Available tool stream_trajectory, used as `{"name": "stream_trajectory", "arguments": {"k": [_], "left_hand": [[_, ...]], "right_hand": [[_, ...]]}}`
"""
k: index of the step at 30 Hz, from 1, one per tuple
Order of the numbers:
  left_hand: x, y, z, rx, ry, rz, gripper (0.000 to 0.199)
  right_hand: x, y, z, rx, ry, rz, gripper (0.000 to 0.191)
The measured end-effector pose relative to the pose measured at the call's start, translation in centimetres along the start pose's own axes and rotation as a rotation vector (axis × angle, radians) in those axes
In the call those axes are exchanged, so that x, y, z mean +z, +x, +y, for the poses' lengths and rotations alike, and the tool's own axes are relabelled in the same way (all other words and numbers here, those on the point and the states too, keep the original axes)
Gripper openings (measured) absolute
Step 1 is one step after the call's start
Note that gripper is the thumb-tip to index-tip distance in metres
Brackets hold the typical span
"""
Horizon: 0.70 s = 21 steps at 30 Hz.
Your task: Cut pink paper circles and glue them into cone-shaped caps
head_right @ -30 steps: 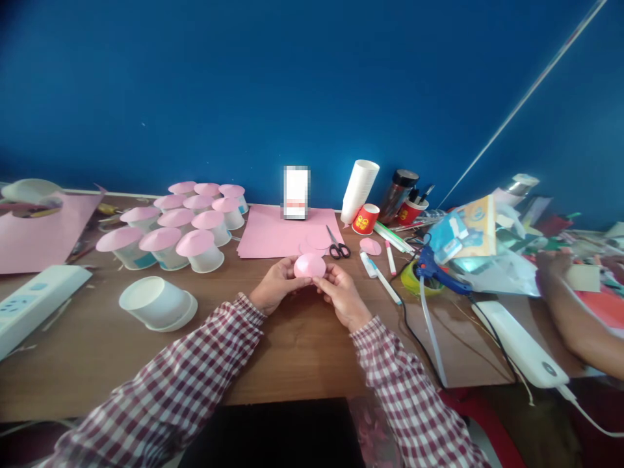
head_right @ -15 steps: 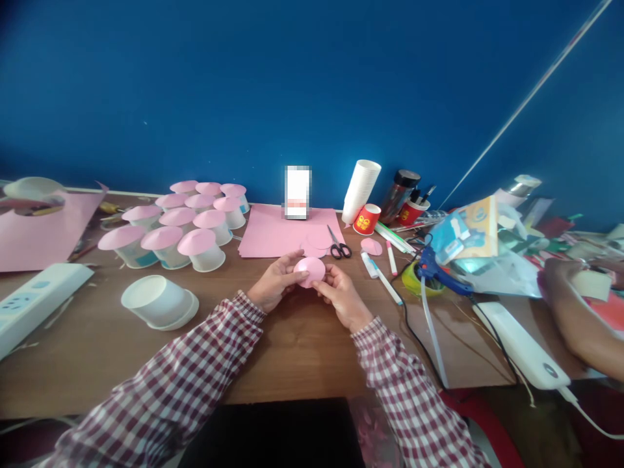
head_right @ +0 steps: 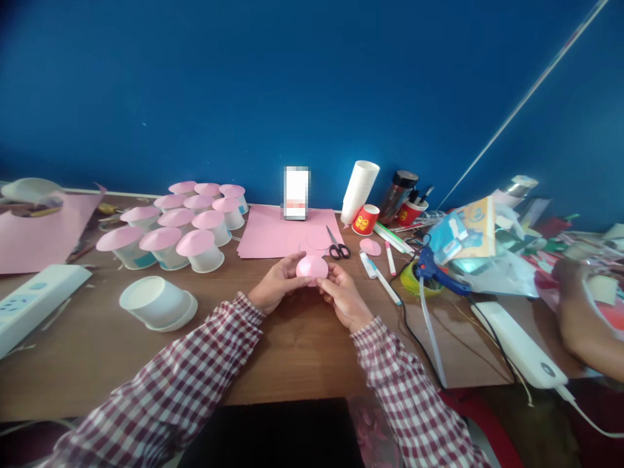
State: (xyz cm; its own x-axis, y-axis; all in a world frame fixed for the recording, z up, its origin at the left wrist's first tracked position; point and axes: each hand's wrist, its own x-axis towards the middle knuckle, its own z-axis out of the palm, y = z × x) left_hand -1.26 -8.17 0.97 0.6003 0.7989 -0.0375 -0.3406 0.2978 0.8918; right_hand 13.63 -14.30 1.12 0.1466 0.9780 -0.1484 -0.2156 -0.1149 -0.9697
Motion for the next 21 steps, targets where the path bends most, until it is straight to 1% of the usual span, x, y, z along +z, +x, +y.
{"name": "stream_trajectory", "arguments": {"k": [2,8,11,15,18,21], "left_hand": [[0.06,-0.03,0.09,-0.012,-0.01,0.02,0.073],[0.21,-0.15,0.38,-0.024,-0.007,0.018,0.078],[0.14,-0.17,0.31,-0.027,0.014,0.031,0.077],[-0.12,-0.14,0.26,-0.048,0.053,0.063,0.08],[-0.25,-0.19,0.37,-0.068,0.052,0.06,0.081],[-0.17,-0.28,0.47,-0.069,0.072,0.06,0.079]], "right_hand": [[-0.04,0.03,0.2,-0.015,-0.019,-0.015,0.037],[-0.08,0.04,0.44,-0.039,-0.057,-0.042,0.04],[-0.1,0.04,0.49,-0.04,-0.06,-0.043,0.038],[-0.06,-0.07,0.62,-0.066,-0.092,-0.081,0.035],[0.05,-0.11,0.53,-0.049,-0.083,-0.057,0.035],[0.1,-0.02,0.3,-0.015,-0.02,-0.016,0.034]]}}
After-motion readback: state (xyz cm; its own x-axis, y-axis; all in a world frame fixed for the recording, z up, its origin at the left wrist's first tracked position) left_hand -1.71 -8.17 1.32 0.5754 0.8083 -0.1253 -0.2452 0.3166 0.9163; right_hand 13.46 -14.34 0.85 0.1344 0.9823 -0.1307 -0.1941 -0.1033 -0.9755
